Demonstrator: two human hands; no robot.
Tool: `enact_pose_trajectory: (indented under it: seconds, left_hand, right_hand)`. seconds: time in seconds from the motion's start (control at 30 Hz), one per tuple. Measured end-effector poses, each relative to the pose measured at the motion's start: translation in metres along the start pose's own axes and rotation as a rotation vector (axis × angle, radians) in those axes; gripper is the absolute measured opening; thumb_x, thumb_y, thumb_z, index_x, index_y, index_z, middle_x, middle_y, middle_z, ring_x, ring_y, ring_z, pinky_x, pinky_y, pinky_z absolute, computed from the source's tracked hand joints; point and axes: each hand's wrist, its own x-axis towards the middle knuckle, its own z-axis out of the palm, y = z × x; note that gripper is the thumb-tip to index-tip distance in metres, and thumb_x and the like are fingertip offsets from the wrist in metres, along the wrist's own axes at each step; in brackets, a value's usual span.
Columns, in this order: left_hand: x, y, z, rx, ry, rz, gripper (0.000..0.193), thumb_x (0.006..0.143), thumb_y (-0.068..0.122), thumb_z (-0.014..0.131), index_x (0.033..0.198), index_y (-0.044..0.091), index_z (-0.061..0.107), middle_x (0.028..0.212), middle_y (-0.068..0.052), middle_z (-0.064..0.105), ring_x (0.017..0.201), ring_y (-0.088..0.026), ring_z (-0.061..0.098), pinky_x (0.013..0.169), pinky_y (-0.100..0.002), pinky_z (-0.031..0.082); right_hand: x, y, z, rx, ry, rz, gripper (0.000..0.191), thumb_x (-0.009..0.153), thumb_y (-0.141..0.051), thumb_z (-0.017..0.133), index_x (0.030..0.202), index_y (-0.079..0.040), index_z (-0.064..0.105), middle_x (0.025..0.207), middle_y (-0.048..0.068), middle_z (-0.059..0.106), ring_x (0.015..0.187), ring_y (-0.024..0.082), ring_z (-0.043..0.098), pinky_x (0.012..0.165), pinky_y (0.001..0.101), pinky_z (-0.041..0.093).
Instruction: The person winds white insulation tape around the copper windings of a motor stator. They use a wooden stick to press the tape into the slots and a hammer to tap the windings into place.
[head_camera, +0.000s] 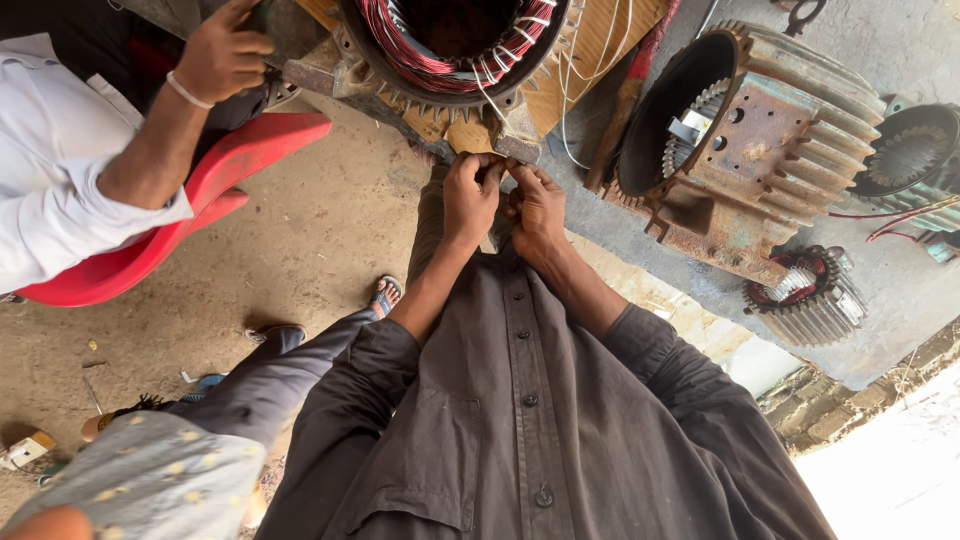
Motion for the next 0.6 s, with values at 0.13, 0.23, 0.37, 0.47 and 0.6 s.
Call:
enact_pose_trajectory:
  seconds: [0.13, 0.23, 0.37, 0.47, 0.6]
  left_hand:
    - [0.003, 0.003, -0.006, 0.119, -0.043, 0.069, 0.009, 0.091, 0.002, 0.068, 0.098, -0.003, 0.068, 0.098, -0.017, 0.068, 0.091, -0.036, 0.067, 0.080, -0.043, 0.053]
    - [0.004, 0.002, -0.007, 0.106, -0.054, 0.091, 0.009, 0.091, 0.002, 0.068, 0.098, -0.003, 0.069, 0.095, -0.016, 0.068, 0.087, -0.034, 0.068, 0.077, -0.043, 0.054]
    - [0.009, 0.001, -0.005, -0.176, -0.142, -0.222, 0.012, 0.095, 0.011, 0.067, 0.100, 0.001, 0.071, 0.088, -0.004, 0.073, 0.072, -0.017, 0.070, 0.064, -0.034, 0.056]
    - [0.010, 0.000, -0.007, -0.527, -0.228, -0.620, 0.015, 0.099, 0.017, 0.065, 0.099, 0.002, 0.070, 0.072, -0.001, 0.058, 0.055, -0.009, 0.049, 0.047, -0.029, 0.041]
    - [0.006, 0.002, -0.005, -0.784, -0.266, -0.686, 0.018, 0.097, 0.023, 0.062, 0.102, 0.006, 0.068, 0.074, 0.001, 0.065, 0.058, -0.007, 0.057, 0.050, -0.025, 0.045]
  right_hand:
    - [0.002, 0.001, 0.005, -0.061, 0.062, -0.026, 0.008, 0.093, -0.015, 0.072, 0.093, -0.007, 0.070, 0.063, -0.002, 0.053, 0.052, 0.008, 0.043, 0.047, 0.0262, 0.035]
    - [0.003, 0.007, 0.007, -0.049, 0.064, -0.054, 0.010, 0.096, -0.015, 0.067, 0.095, -0.006, 0.068, 0.068, 0.000, 0.058, 0.054, 0.009, 0.047, 0.048, 0.0262, 0.038]
    - [0.003, 0.015, 0.005, 0.014, 0.022, -0.051, 0.011, 0.100, -0.018, 0.061, 0.096, -0.008, 0.064, 0.072, -0.001, 0.057, 0.055, 0.008, 0.047, 0.048, 0.0254, 0.039]
    - [0.004, 0.017, 0.001, 0.035, -0.025, -0.057, 0.013, 0.102, -0.018, 0.061, 0.094, -0.008, 0.063, 0.070, -0.001, 0.056, 0.054, 0.007, 0.046, 0.048, 0.0252, 0.039]
    - [0.007, 0.013, -0.002, -0.042, -0.041, -0.079, 0.016, 0.103, -0.017, 0.059, 0.092, -0.005, 0.062, 0.072, 0.002, 0.060, 0.055, 0.009, 0.050, 0.049, 0.0255, 0.040]
